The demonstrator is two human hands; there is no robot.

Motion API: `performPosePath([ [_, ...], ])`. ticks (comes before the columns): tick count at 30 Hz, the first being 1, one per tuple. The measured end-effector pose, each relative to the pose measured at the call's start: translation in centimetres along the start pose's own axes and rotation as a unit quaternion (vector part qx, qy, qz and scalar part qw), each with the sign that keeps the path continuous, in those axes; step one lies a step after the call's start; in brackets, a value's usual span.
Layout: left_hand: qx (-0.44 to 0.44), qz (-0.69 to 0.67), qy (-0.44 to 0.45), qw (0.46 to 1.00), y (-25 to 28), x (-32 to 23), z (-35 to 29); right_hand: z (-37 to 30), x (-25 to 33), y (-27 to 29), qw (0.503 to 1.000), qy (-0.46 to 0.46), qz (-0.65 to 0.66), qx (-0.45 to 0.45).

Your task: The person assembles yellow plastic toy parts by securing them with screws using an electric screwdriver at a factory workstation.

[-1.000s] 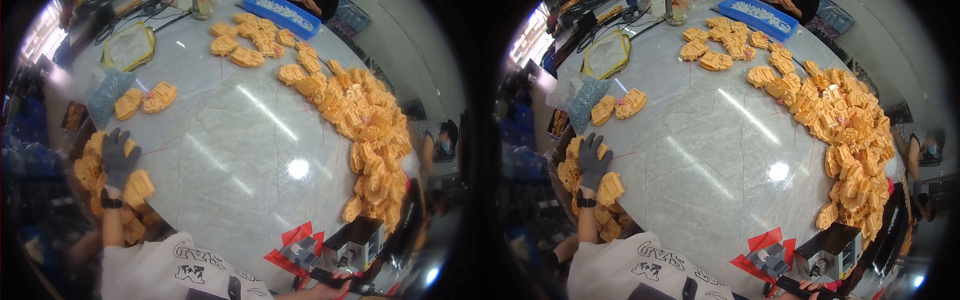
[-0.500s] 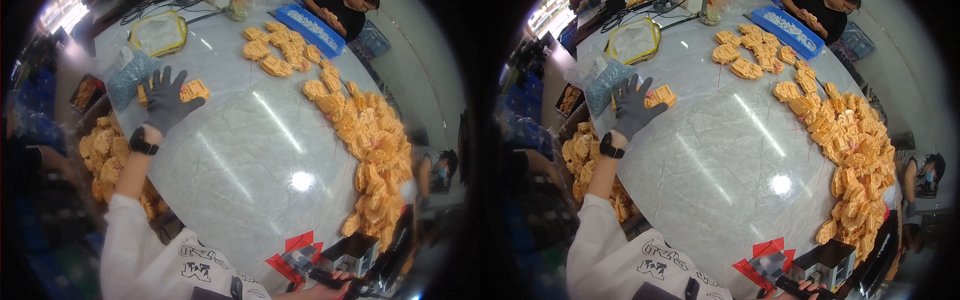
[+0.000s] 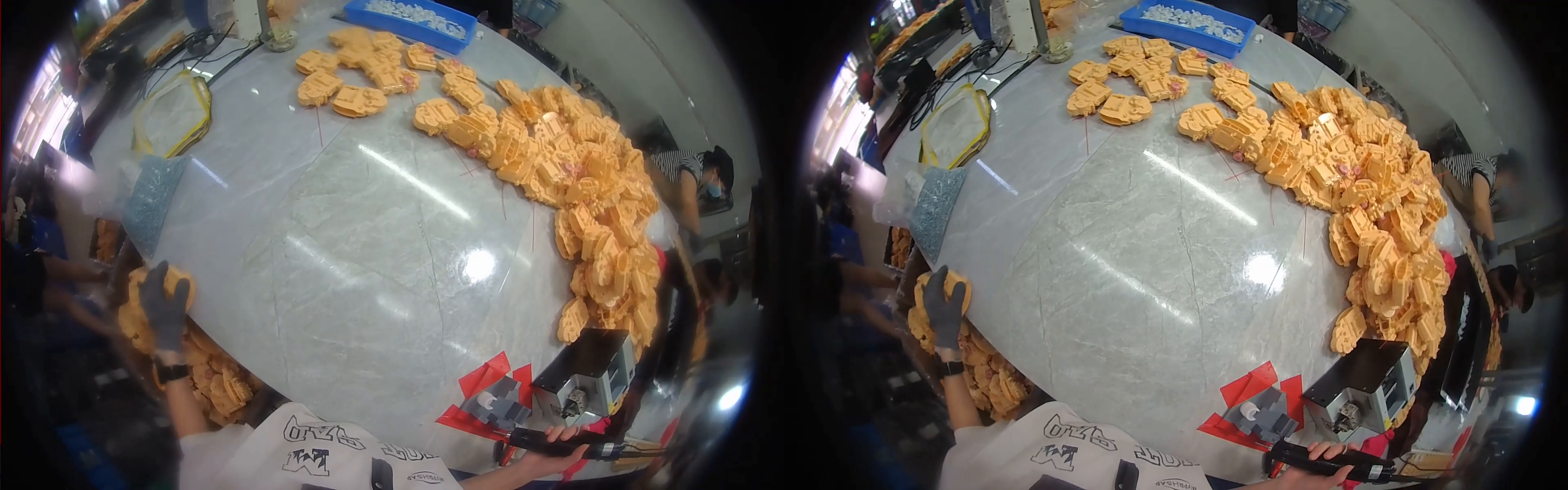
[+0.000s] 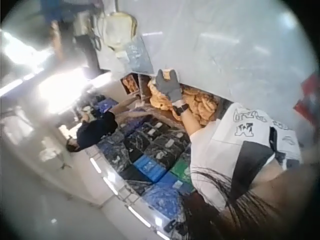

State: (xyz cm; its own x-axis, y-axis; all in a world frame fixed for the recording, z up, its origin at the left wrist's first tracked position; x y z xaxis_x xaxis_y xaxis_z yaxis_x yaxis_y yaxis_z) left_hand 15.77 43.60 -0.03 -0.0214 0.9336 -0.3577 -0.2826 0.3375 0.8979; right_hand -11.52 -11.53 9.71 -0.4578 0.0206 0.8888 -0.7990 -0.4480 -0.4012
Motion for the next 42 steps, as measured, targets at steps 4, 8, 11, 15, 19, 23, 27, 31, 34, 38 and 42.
performPosePath([
  [4, -0.135, 0.134, 0.058, 0.98, 2.2, 3.3, -1.3, 0.5, -1.0, 0.0, 0.999, -0.018, 0.041, 0.029],
  [8, -0.19, 0.111, -0.051, 0.974, 1.8, -8.6, 2.6, 0.6, -1.6, -1.3, 0.993, -0.039, 0.094, 0.068],
  [11, -0.062, -0.017, -0.189, 0.98, -1.3, -20.2, 5.3, 0.3, -1.2, -0.4, 0.996, -0.021, 0.083, 0.029],
  [15, 0.039, -0.037, -0.304, 0.951, -6.2, -28.6, 8.3, -0.1, -0.2, 0.4, 0.999, 0.004, 0.045, 0.008],
  [19, 0.077, 0.032, -0.268, 0.96, -10.9, -32.6, 15.7, -0.7, 1.2, 2.4, 0.999, 0.023, 0.025, -0.032],
  [23, 0.091, 0.088, -0.144, 0.982, -12.1, -32.3, 26.6, -0.9, 1.9, 2.8, 0.997, 0.004, 0.016, -0.076],
  [27, 0.259, 0.198, -0.044, 0.944, -14.7, -33.1, 26.8, -0.7, 1.0, 2.8, 0.994, 0.004, -0.001, -0.107],
  [31, 0.195, 0.137, -0.221, 0.946, -14.5, -34.4, 20.4, 0.1, 0.5, 2.6, 0.994, -0.008, 0.01, -0.111],
  [34, 0.17, 0.075, -0.387, 0.903, -12.9, -36.0, 13.3, 0.7, -0.3, 2.0, 0.996, -0.037, 0.045, -0.069],
  [38, 0.245, 0.044, -0.447, 0.859, -11.9, -39.0, 7.3, 1.2, -1.3, 1.8, 0.996, -0.053, 0.076, -0.001],
  [42, 0.237, 0.051, -0.442, 0.863, -11.5, -44.5, 3.1, 0.4, 0.2, 3.5, 0.998, -0.021, 0.039, -0.04],
])
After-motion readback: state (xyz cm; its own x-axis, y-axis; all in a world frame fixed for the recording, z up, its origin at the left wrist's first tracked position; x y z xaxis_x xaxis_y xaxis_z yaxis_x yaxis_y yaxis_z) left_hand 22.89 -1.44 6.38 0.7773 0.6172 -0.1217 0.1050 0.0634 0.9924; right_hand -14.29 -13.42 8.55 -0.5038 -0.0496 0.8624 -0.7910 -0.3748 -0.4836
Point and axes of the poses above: each hand's wrist, its own z-axis towards the middle knuckle, its own y-axis out of the back of the hand, x = y × z, the point moved 1 cm from there along z, towards the middle knuckle, and after that the axes turned 8 degrees about x, right-handed, at the moved point
